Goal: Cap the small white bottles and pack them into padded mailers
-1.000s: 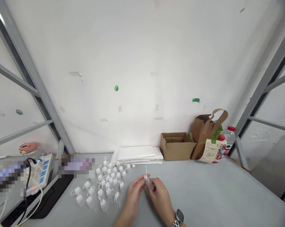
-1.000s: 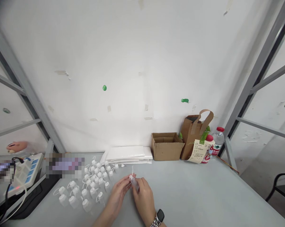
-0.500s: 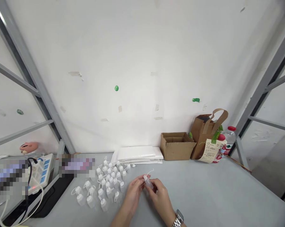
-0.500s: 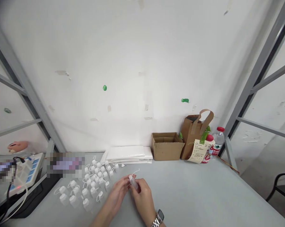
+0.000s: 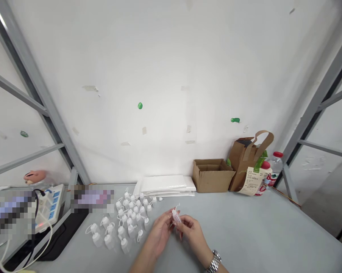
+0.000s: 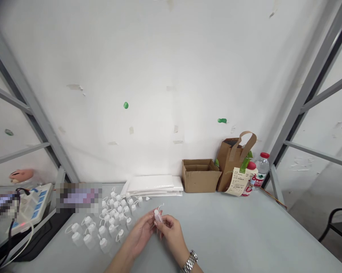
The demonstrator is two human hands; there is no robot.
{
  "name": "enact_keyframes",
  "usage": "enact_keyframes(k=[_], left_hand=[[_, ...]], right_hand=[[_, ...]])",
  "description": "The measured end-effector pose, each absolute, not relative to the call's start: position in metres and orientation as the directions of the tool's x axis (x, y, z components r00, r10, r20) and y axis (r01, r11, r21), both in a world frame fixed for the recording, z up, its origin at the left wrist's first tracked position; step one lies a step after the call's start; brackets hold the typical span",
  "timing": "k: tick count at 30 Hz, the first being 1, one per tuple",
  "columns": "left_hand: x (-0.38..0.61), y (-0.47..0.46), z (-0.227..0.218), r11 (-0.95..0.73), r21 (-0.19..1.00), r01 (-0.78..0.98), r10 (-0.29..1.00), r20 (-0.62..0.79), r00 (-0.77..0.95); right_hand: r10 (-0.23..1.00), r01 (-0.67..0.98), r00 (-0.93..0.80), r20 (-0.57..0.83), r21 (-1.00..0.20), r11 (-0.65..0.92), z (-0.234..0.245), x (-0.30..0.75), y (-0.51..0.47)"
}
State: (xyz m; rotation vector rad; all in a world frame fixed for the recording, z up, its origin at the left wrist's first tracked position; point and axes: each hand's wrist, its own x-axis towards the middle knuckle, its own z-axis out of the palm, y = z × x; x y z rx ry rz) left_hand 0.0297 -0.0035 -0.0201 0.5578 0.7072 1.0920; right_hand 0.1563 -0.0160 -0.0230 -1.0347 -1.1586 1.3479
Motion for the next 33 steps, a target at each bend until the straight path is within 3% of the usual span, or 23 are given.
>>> enact_keyframes(k=[15,33], left_hand=[[0.029,-0.001,-0.022,0.452,0.595,-0.665,0.892,-0.322,0.318],[0.032,-0.005,-0.019,0.507,0.589,-0.629,0.861,-0.316,0.398]], right_hand=[[0.968,-0.318,-0.245,-0.053,-0.939,-0.132,-0.013,0.160,-0.018],[0.916,-0.398,-0.399,-0.036,-0.894,-0.208,-0.007,0.162,-0.024]])
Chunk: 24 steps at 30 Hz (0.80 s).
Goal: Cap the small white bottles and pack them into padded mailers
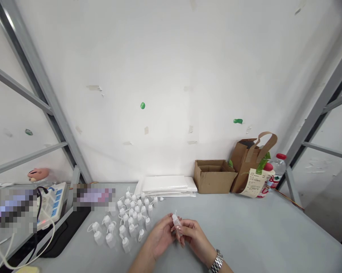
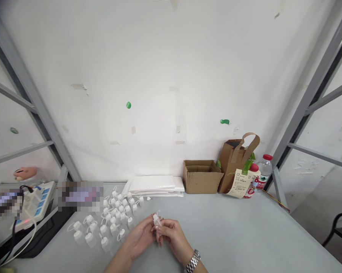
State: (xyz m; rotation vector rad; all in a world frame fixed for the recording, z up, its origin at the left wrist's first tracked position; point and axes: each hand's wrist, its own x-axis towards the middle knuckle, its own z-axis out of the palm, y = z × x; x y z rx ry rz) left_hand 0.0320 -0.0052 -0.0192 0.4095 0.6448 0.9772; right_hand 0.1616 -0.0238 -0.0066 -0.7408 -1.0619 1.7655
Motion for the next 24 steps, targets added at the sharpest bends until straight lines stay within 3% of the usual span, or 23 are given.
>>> enact_keyframes(k=[6,13,17,20,24], left_hand=[[0.032,-0.006,-0.015,0.469,0.624,-0.625,0.883,-0.324,0.339],[0.034,-0.007,-0.005,0.284,0.814,-0.507,0.952,-0.177,0.248],[0.035,-0.005,-0.012,0.171,0.886,-0.432,0.984,-0.133,0.118],[0.033,-0.004,-0.014,0.162,0.884,-0.437,0.985,-0.123,0.118],[0.032,-0.006,-0.009,0.163,0.885,-0.436,0.983,-0.107,0.150]], right_hand=[[0.946,-0.366,-0.321,-0.043,-0.916,-0.166,-0.009,0.158,-0.020],[0.999,-0.069,-0.021,0.038,-0.997,0.037,-0.025,0.154,-0.014],[0.993,0.001,-0.044,0.108,-0.994,0.108,-0.032,0.153,-0.016],[0.987,0.007,-0.114,0.110,-0.994,0.112,-0.032,0.154,-0.017],[0.988,0.065,-0.075,0.136,-0.988,0.141,-0.028,0.155,-0.017]])
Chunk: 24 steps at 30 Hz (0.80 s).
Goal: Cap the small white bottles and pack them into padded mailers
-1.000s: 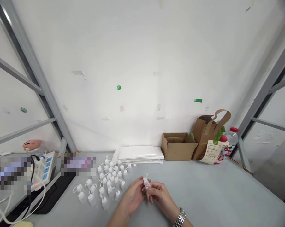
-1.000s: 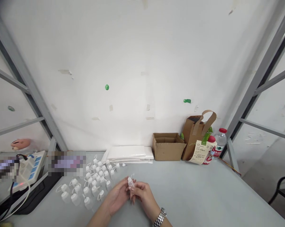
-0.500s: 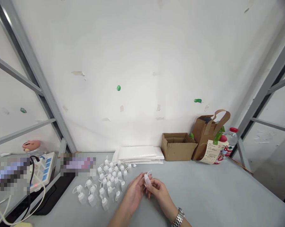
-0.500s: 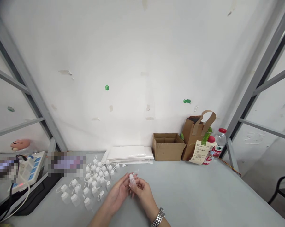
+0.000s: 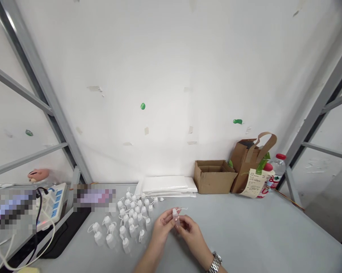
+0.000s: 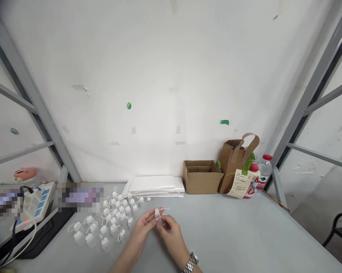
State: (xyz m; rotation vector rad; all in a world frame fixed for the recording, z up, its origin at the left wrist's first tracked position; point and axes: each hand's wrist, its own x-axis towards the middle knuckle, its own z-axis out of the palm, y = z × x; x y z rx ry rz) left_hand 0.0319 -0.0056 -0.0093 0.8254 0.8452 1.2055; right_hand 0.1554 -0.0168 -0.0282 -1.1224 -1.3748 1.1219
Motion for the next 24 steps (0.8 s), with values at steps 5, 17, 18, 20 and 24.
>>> enact_keyframes(k=[5,17,18,20,24], left_hand=[[0.034,-0.009,-0.007,0.187,0.869,-0.459,0.974,-0.103,0.202],[0.032,-0.006,-0.011,0.141,0.899,-0.415,0.987,-0.093,0.135],[0.032,-0.006,-0.010,0.142,0.898,-0.416,0.986,-0.089,0.144],[0.032,-0.008,-0.007,0.145,0.894,-0.423,0.983,-0.082,0.164],[0.033,-0.014,0.001,0.193,0.854,-0.483,0.974,-0.107,0.200]], right_hand=[[0.990,0.121,0.017,0.138,-0.984,0.135,-0.025,0.155,-0.019],[0.982,0.175,-0.022,0.188,-0.966,0.189,-0.024,0.155,-0.023],[0.983,0.174,-0.035,0.179,-0.968,0.183,-0.023,0.155,-0.022],[0.984,0.186,-0.035,0.173,-0.967,0.176,-0.022,0.156,-0.023],[0.977,0.212,0.017,0.211,-0.956,0.202,-0.023,0.155,-0.024]])
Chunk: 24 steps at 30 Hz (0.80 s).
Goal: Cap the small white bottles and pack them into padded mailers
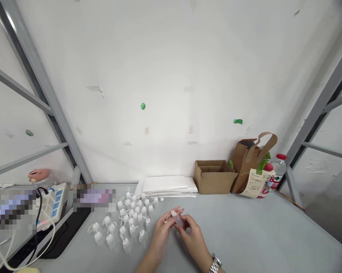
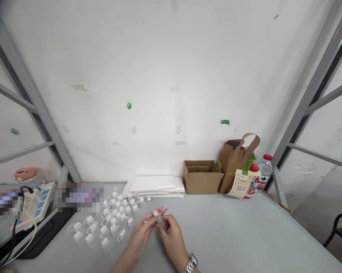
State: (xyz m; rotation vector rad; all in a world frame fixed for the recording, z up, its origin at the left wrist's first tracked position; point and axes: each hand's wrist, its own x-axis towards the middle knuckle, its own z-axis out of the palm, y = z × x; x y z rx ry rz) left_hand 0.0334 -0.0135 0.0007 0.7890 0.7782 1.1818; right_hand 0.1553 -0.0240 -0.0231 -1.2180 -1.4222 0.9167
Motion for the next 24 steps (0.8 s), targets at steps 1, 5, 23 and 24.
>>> enact_keyframes(k=[1,5,23,24], left_hand=[[0.034,-0.015,0.002,0.205,0.842,-0.498,0.972,-0.115,0.206],[0.035,-0.017,0.006,0.234,0.833,-0.502,0.967,-0.146,0.209],[0.032,-0.008,-0.015,0.340,0.741,-0.579,0.933,-0.191,0.304],[0.032,-0.007,-0.016,0.362,0.728,-0.582,0.926,-0.205,0.318]], right_hand=[[0.974,0.218,0.028,0.223,-0.953,0.212,-0.024,0.155,-0.025],[0.963,0.247,0.047,0.264,-0.938,0.245,-0.028,0.154,-0.026],[0.994,0.086,0.055,0.091,-0.993,0.086,-0.032,0.151,-0.024],[0.995,0.074,0.056,0.089,-0.994,0.084,-0.032,0.151,-0.024]])
